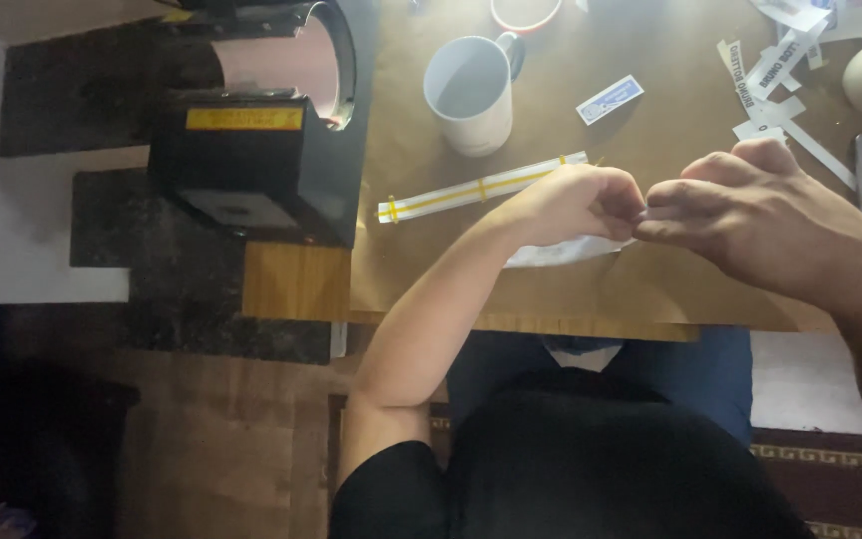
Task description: Preparing printed labels for mug sublimation by cutting them and applying heat-resistant tape
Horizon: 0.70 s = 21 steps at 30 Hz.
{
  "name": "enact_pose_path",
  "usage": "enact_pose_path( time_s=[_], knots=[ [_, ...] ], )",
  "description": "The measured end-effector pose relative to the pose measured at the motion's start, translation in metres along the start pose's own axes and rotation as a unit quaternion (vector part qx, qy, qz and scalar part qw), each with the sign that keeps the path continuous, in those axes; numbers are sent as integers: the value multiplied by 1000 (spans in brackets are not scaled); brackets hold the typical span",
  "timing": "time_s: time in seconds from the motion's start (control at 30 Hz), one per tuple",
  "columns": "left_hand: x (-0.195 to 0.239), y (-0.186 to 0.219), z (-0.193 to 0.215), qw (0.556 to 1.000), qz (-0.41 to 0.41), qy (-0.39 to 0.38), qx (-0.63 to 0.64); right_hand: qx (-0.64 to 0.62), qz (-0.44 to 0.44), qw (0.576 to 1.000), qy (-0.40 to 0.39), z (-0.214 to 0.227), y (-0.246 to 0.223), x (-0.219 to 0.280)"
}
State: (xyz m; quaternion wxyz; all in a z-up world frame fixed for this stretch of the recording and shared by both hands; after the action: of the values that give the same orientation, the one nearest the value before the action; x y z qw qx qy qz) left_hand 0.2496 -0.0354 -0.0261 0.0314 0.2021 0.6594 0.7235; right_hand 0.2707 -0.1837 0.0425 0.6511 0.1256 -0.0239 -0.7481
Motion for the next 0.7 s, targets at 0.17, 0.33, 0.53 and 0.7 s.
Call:
enact_pose_path(
  time_s=[0.17,0.33,0.53,0.7],
  knots=[
    [-2,-4,3,1000,-11,-4,10,-147,-14,989,-5,-3,22,-10],
    [0,1,8,998,36,37,-47,-273,-104,930,-222,-63,64,-21],
    [3,0,5,991,91,64,72,-351,-198,829,-389,-65,79,-48],
    [-1,2,13,987,129,96,-10,-322,-83,940,-71,-38,92,-24]
  ],
)
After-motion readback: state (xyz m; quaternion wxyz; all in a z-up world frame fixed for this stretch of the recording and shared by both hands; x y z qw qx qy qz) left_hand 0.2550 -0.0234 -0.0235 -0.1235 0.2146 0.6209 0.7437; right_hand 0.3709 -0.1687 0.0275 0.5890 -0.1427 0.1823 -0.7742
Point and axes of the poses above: each hand's wrist, its own x-axis away from the middle knuckle, its own z-axis out of the back of the hand, y = z × x, the point moved 7 cm from there along -x, towards the middle knuckle, and after that the axes turned 10 degrees about x, right-handed, at the moved point
